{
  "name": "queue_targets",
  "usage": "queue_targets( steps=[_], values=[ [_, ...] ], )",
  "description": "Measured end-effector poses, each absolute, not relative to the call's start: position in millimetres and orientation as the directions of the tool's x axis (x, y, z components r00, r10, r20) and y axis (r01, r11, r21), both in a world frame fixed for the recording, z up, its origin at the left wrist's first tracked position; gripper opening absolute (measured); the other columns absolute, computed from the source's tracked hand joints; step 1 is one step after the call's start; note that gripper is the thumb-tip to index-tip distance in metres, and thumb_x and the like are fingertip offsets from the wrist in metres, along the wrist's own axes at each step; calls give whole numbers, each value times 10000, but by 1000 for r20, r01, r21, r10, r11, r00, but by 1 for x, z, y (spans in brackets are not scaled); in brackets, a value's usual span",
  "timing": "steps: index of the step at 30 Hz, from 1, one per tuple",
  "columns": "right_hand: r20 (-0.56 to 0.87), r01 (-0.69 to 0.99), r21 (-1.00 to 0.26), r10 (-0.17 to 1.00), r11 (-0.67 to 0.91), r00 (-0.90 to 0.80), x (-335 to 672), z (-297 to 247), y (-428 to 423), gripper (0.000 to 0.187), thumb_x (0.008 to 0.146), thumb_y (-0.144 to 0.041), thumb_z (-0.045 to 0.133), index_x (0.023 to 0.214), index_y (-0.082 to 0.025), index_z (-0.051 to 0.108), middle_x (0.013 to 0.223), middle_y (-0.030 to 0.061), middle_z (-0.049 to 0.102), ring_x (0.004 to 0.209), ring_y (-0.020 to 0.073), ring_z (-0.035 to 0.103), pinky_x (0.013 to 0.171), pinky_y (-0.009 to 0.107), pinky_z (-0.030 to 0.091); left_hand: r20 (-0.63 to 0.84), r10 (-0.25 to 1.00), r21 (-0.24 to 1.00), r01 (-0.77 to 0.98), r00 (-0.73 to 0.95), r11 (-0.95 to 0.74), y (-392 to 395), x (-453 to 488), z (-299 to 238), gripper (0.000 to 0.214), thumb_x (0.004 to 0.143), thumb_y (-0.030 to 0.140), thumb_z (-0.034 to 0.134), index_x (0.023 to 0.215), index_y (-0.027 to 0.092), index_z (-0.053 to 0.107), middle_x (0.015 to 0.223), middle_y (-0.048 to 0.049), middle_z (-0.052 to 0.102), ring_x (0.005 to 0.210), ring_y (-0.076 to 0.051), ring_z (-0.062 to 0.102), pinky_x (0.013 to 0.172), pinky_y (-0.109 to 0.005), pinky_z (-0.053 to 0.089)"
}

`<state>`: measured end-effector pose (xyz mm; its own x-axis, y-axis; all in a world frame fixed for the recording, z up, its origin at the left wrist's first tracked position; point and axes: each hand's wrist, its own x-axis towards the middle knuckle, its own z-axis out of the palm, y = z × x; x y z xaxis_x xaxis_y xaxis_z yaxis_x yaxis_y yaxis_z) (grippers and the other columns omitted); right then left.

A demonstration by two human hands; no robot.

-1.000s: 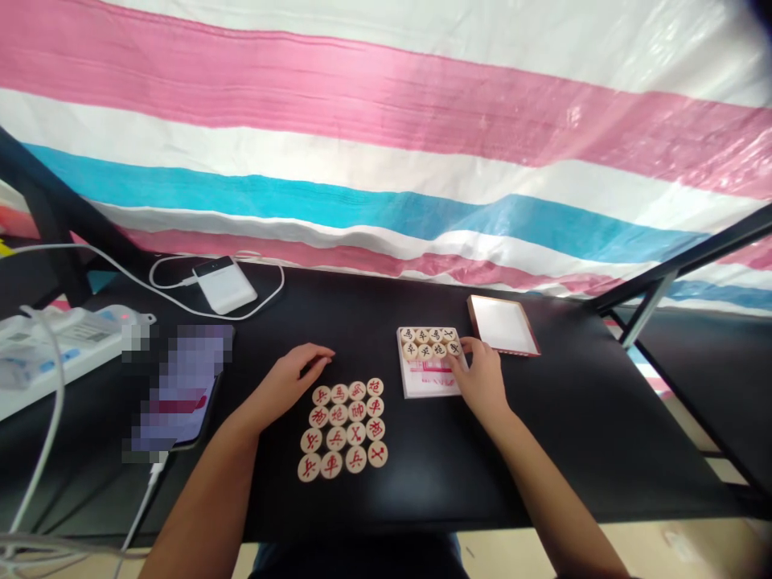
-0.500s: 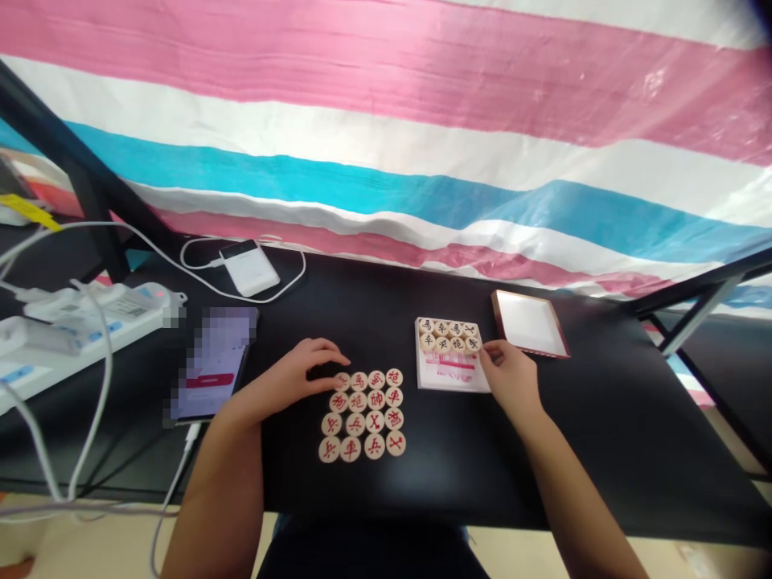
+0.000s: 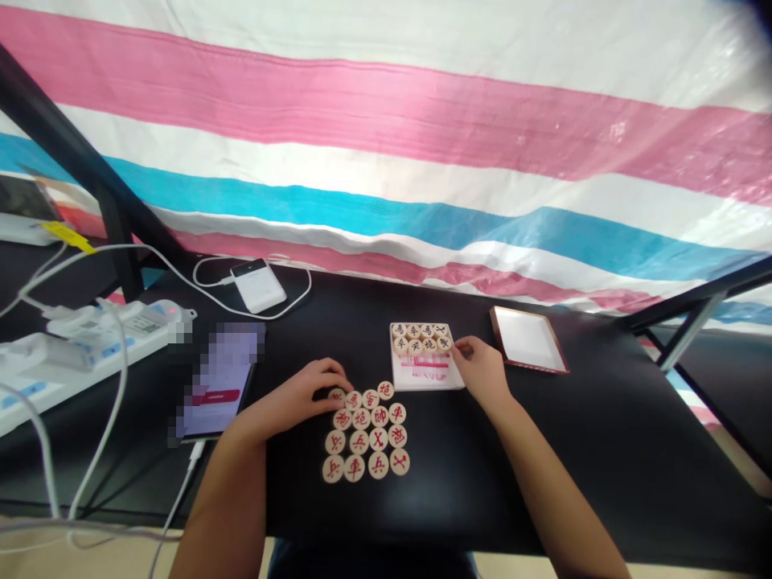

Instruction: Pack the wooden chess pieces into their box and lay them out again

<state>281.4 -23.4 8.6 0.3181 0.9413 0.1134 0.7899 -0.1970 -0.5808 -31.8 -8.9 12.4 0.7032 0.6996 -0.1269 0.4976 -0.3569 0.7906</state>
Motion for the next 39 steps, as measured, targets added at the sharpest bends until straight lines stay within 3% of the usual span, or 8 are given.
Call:
queue_targets(
  steps=[6, 14, 17, 20, 23, 26, 30, 39],
  values=[
    [135, 814, -548, 940, -193, 313, 283, 11, -21, 169, 695, -299, 485, 677, -181, 605, 644, 40, 638, 605, 169, 579, 590, 279, 415, -116, 734, 789, 511, 669, -341, -8, -28, 13, 175, 788, 354, 527, 830, 206, 612, 965, -44, 531, 875, -176, 522, 810, -293, 430],
    [139, 786, -572, 916, -235, 376, 291, 5, -16, 155, 723, -291, 476, 718, -170, 572, 671, 56, 614, 615, 181, 560, 611, 306, 424, -105, 803, 762, 567, 586, -314, -8, -27, 15, 154, 771, 350, 547, 815, 206, 577, 810, -2, 572, 723, -147, 526, 678, -260, 435],
    [269, 819, -541, 884, -190, 383, 279, 13, -21, 186, 724, -268, 484, 849, -156, 565, 806, 92, 593, 749, 220, 551, 689, 366, 435, -49, 876, 785, 561, 479, -263, -8, -21, 17, 164, 757, 361, 568, 802, 203, 575, 780, 6, 577, 694, -140, 527, 659, -259, 436],
    [378, 844, -535, 900, 24, 214, 248, 27, -34, 206, 735, -228, 495, 927, -175, 546, 914, 108, 552, 902, 248, 512, 784, 414, 425, -17, 931, 873, 460, 365, -164, -10, -10, 17, 212, 750, 394, 577, 814, 192, 563, 777, -1, 597, 710, -146, 560, 682, -275, 461],
    [253, 733, -626, 958, 266, -132, 208, 38, -46, 309, 748, -222, 535, 1056, -217, 512, 999, 87, 536, 933, 221, 515, 779, 383, 455, -68, 940, 957, 289, 335, -34, -12, 3, 15, 251, 749, 407, 586, 827, 173, 542, 763, -7, 605, 716, -150, 594, 679, -282, 493],
    [192, 672, -656, 937, 345, -293, 179, 37, -50, 351, 765, -215, 544, 1111, -225, 485, 1036, 81, 525, 918, 201, 525, 759, 361, 471, -84, 937, 978, 208, 339, 13, -14, 12, 13, 256, 731, 393, 614, 821, 167, 535, 775, -2, 594, 719, -141, 596, 679, -277, 506],
    [211, 662, -659, 933, 356, -291, 173, 29, -46, 240, 797, -195, 514, 1036, -215, 529, 951, 60, 554, 917, 191, 524, 770, 349, 467, -71, 939, 987, 160, 338, 17, -14, 15, 9, 240, 739, 369, 617, 840, 167, 538, 809, -4, 583, 770, -141, 588, 720, -280, 497],
    [254, 570, -742, 935, 354, -250, 180, 29, -46, 255, 800, -190, 496, 1050, -221, 538, 1004, 62, 558, 934, 173, 531, 796, 333, 468, -69, 930, 983, 182, 362, 3, -15, 17, 11, 213, 807, 353, 541, 902, 163, 554, 832, -21, 602, 795, -149, 589, 750, -285, 488]
  ],
)
